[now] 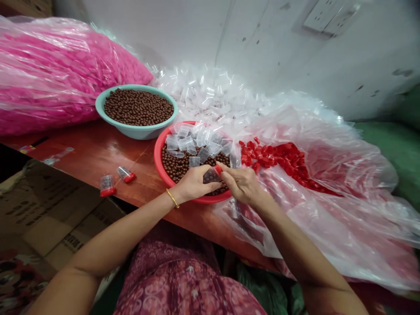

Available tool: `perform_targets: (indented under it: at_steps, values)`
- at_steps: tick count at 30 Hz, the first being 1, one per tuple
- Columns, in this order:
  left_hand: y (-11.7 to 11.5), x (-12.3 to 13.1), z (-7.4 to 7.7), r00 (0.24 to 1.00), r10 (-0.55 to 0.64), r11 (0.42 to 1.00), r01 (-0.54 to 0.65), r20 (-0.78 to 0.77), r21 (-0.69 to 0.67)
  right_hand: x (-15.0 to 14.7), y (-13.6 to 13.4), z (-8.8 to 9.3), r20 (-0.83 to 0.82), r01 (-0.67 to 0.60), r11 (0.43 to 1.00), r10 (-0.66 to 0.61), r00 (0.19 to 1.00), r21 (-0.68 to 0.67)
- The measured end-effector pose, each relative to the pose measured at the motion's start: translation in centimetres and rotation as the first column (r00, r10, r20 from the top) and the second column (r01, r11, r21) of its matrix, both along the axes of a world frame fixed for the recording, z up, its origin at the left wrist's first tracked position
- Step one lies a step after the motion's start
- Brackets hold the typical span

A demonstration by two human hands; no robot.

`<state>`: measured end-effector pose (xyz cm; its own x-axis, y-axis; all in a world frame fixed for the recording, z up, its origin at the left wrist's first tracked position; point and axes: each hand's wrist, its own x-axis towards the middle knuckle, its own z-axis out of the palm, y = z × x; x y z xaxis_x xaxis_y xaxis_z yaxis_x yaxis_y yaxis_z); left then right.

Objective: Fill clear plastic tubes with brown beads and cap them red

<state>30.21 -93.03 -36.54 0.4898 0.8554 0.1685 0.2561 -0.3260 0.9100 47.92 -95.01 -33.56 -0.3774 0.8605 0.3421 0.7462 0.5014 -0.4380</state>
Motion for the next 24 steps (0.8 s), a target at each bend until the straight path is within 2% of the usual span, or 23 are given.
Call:
perform_targets:
  at_steps: [3,5,7,10,14,16,18,20,22,24]
  values:
    - [0.0,0.1,0.3,0.998,-0.048,0.999,0.048,-0.029,0.004,-1.4,1.0,0.8,-0.242,0.09,0.996,-0.088,0.966,-0.005]
    - [-0.1,0.1,0.4,0.994,-0.06,0.998,0.061,-0.089,0.012,-2.8,1.9,0.7,-0.44,0.073,0.989,-0.123,0.89,-0.129]
    - [-0.3,0.0,0.4,0.994,-0.047,0.998,0.05,-0.101,0.037,-4.0,2.6,0.3,-0.558,-0.017,0.96,-0.149,0.816,-0.28]
    - [-0.6,-0.2,0.4,0.994,-0.034,0.995,0.044,-0.104,0.094,-4.8,3.2,-0.3,-0.588,-0.102,0.915,-0.162,0.792,-0.389]
    - [-0.8,-0.3,0.5,0.981,0.029,0.988,0.001,-0.191,0.154,-4.9,3.0,-0.1,-0.506,-0.164,0.851,-0.133,0.852,-0.499]
    - [-0.8,-0.1,0.4,0.979,0.031,0.984,0.005,-0.2,0.177,-5.2,2.6,0.4,-0.499,-0.19,0.822,-0.128,0.857,-0.536]
    - [-0.9,0.1,0.4,0.985,0.009,0.983,0.023,-0.174,0.18,-5.6,2.3,0.9,-0.556,-0.213,0.839,-0.125,0.822,-0.502]
    - [-1.1,-0.1,0.6,0.993,0.021,0.983,0.0,-0.114,0.182,-5.4,2.1,1.2,-0.651,-0.195,0.89,-0.138,0.746,-0.412]
    - [-1.4,-1.4,1.0,0.993,0.113,0.977,-0.104,-0.04,0.187,-3.7,1.9,1.4,-0.687,-0.082,0.948,-0.162,0.708,-0.309]
    - [-1.8,-4.3,1.5,0.949,0.315,0.931,-0.303,-0.031,0.202,-0.5,1.6,1.1,-0.593,0.131,0.972,-0.224,0.773,-0.197]
